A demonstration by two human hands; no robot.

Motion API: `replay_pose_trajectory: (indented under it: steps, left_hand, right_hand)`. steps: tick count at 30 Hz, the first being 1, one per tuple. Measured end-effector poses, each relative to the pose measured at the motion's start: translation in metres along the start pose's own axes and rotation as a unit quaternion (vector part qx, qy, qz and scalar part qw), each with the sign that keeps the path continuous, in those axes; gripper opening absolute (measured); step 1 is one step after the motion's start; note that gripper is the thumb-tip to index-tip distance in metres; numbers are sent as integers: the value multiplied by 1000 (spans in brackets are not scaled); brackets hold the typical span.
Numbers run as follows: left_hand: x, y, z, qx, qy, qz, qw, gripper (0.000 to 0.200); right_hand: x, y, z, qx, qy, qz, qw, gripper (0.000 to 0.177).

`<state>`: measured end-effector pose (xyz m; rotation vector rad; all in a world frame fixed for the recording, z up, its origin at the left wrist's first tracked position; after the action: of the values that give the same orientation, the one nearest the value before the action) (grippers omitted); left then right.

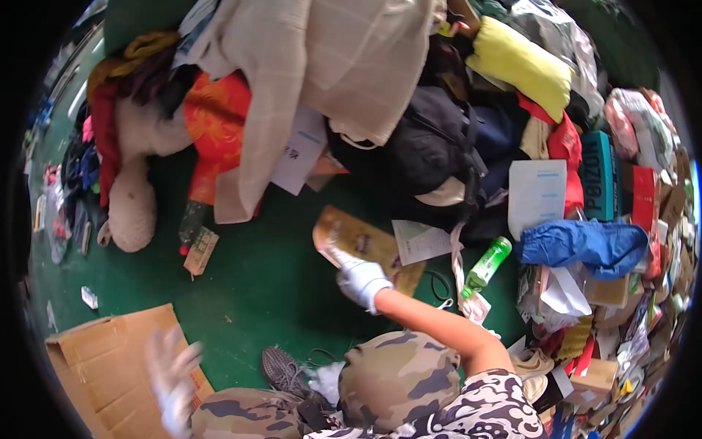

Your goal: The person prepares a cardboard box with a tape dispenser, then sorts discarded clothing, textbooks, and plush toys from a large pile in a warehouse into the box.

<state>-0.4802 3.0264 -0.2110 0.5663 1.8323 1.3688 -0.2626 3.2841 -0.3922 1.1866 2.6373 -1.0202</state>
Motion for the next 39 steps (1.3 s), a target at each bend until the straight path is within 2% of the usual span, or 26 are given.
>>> replay_pose_trajectory:
  steps: [1, 2, 3, 4, 5, 7, 8, 9, 11, 12, 13, 15, 17, 21, 23, 24, 25, 27, 29, 30, 31, 32, 33, 36, 38, 39]
  left_hand:
    - [32, -57, 46, -66, -110, -95, 987, 102]
    - [53, -102, 91, -66, -144, -150, 976, 104]
    - [67, -137, 133, -9, -198, -142, 970, 111]
    - [74, -148, 172, 15, -206, -48, 977, 110]
    - [73, -149, 200, 34, -210, 44, 976, 109]
    - [97, -156, 215, -118, -136, -22, 983, 103]
    - [95, -152, 208, 28, -154, 56, 986, 88]
    - [92, -171, 193, -118, -90, -52, 988, 70]
    - [95, -184, 184, -181, -63, -113, 975, 54]
    - [96, -192, 177, -145, -38, -120, 981, 50]
    - [98, -200, 170, -165, -23, -99, 981, 50]
    - [94, -229, 156, -223, 2, -152, 963, 50]
    - [84, -248, 145, -254, 30, -202, 945, 51]
    - [79, -294, 129, -299, 31, -201, 932, 63]
    - [78, -279, 131, -284, 18, -210, 935, 65]
    - [80, -282, 131, -277, 7, -207, 938, 65]
    - [82, -288, 128, -268, -2, -205, 941, 65]
    - [87, -302, 122, -262, -12, -200, 944, 64]
    - [85, -311, 116, -256, -23, -198, 946, 63]
    - [88, -310, 117, -256, -28, -194, 946, 61]
    - [87, -309, 119, -256, -35, -193, 947, 59]
    - [88, -303, 122, -264, -36, -179, 947, 56]
    - [87, -301, 124, -266, -39, -181, 946, 56]
    - [87, -302, 121, -264, -24, -190, 945, 54]
    - [86, -300, 121, -279, -24, -183, 942, 54]
    - [87, -297, 123, -289, -22, -178, 940, 54]
  right_hand:
    - [-1, -15, 1, 46, 33, -27, 998, 50]
    - [1, -23, 11, 79, 23, -23, 996, 50]
    - [3, -30, 26, 93, -92, 58, 990, 52]
    - [3, -41, 38, 190, -61, -6, 980, 55]
    - [-2, -64, 32, 290, -95, -57, 950, 60]
    - [-8, -79, 24, 507, -154, -93, 843, 65]
    - [-16, -74, 26, 607, -258, -40, 751, 71]
    - [-22, -66, 31, 698, -275, 13, 661, 71]
    - [-29, -27, 9, 525, -150, 7, 838, 67]
    - [-28, 3, -5, 337, -32, -20, 941, 67]
    - [-32, 26, -24, 127, 91, -45, 987, 69]
    - [-47, 52, -85, -77, 272, -40, 958, 72]
    - [-51, 48, -129, -279, 345, -129, 887, 77]
    - [-8, 94, -198, -384, 297, 15, 874, 92]
    - [17, 129, -230, -355, 252, 124, 892, 97]
    - [26, 137, -237, -332, 240, 121, 904, 100]
    - [29, 130, -244, -365, 270, 93, 886, 94]
    - [37, 132, -257, -271, 277, 45, 921, 79]
    - [38, 145, -277, -104, 348, 61, 930, 47]
    - [43, 134, -301, -71, 425, -42, 901, 39]
    - [43, 152, -307, 111, 442, -58, 888, 31]
    - [32, 131, -320, 288, 463, -82, 835, 24]
    - [22, 127, -307, 580, 384, -11, 718, 18]
    - [-33, 91, -280, 669, 243, 93, 696, 20]
    - [-78, 89, -257, 604, 172, 160, 762, 25]
    - [-85, 104, -256, 307, 149, -8, 940, 32]
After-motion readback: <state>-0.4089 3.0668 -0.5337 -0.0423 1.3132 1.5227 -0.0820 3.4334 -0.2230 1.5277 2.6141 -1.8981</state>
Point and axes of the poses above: each hand's wrist, its own x-axis towards the middle knuckle, its own z-axis out of the palm, y = z × x, the point moved 9 cm from there along x, towards the middle knuckle, and after that the axes turned 1 degree about -z, right-handed, at the moved point
